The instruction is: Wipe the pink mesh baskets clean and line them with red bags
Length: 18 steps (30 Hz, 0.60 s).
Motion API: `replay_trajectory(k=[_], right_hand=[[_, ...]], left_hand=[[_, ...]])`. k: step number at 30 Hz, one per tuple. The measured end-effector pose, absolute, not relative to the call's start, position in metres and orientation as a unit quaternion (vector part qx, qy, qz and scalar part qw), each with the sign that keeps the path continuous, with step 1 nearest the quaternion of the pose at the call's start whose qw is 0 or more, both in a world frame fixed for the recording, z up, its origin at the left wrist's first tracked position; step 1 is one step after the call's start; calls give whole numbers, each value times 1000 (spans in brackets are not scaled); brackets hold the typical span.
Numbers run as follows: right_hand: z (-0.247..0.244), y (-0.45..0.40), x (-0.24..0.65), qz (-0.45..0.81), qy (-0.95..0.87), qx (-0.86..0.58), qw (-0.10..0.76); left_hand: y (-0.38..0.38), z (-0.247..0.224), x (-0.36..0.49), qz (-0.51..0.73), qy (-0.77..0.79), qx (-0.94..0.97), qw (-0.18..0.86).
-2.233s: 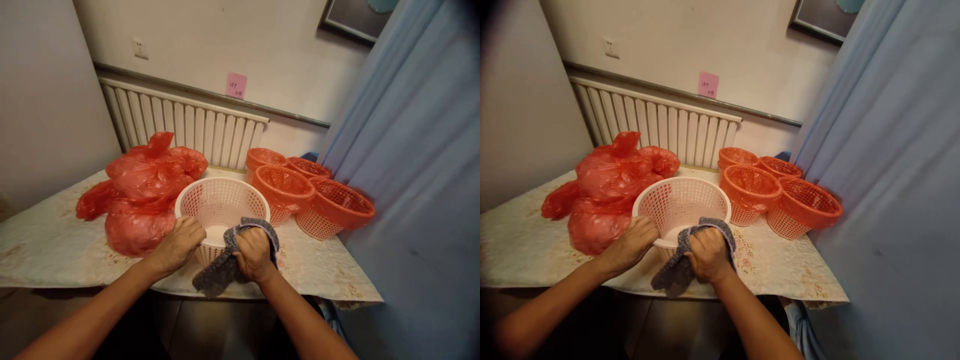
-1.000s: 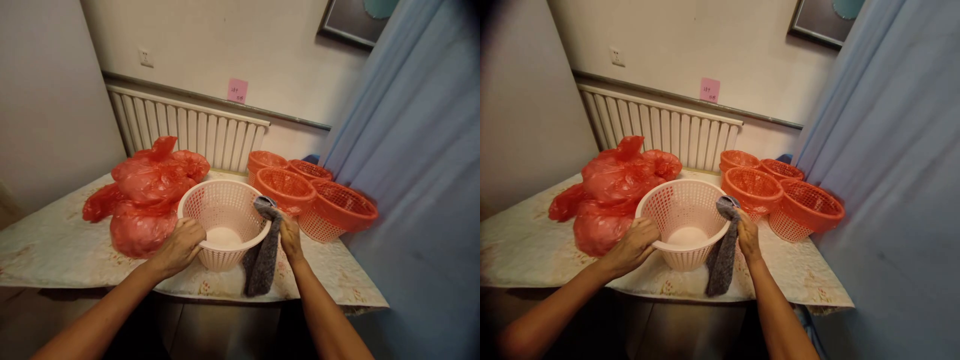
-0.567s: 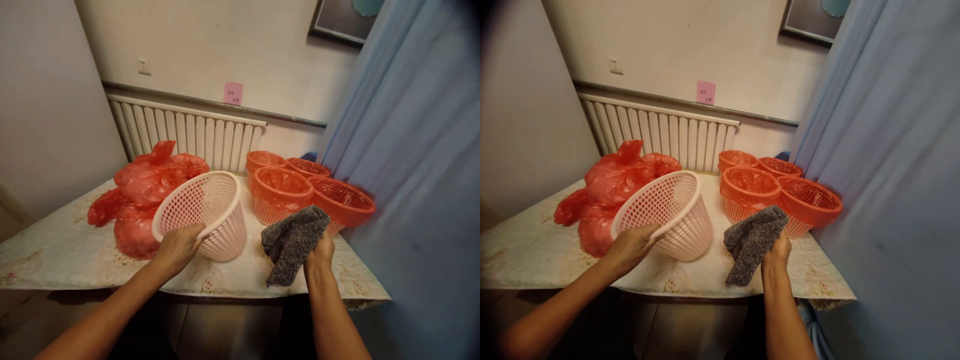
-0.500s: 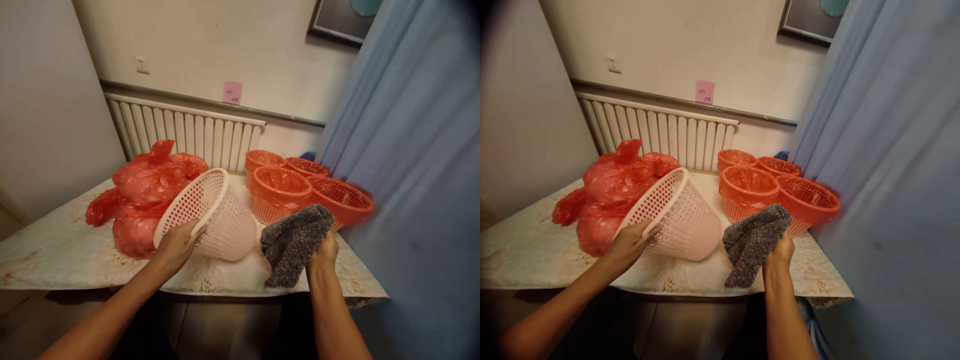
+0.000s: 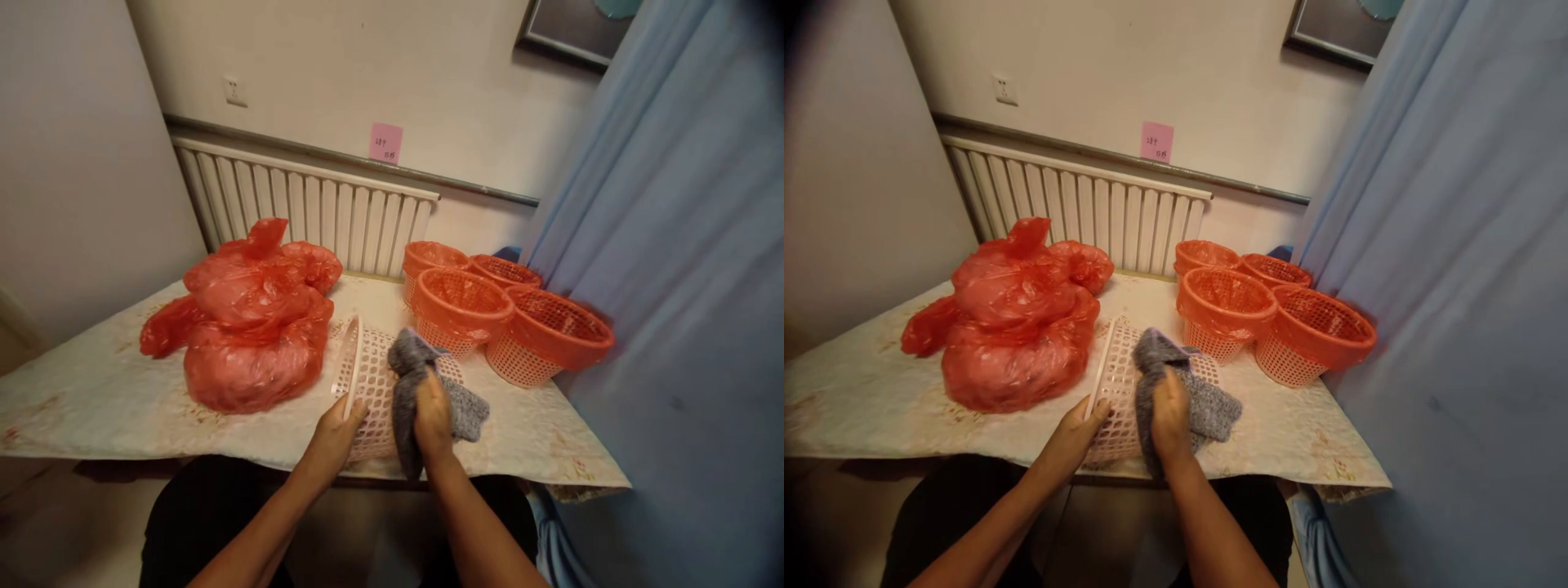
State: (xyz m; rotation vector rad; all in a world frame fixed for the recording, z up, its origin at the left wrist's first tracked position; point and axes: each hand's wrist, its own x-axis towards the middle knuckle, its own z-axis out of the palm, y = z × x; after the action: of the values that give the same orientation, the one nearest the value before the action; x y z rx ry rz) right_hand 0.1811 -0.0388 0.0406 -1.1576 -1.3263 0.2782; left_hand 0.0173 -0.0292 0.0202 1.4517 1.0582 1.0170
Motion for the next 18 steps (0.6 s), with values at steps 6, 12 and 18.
replay_trajectory(k=[6,12,18], right_hand=[[26,-38,141,-22,-759,-462,458],[12,-22,141,-52,-742,-513,427],[13,7,166,-81,-690,-583,421]], left_hand=[[-23,2,10,410,332,655,542],[-15,-16,8,415,378,656,504],[-17,-19,10,407,395,650,507]])
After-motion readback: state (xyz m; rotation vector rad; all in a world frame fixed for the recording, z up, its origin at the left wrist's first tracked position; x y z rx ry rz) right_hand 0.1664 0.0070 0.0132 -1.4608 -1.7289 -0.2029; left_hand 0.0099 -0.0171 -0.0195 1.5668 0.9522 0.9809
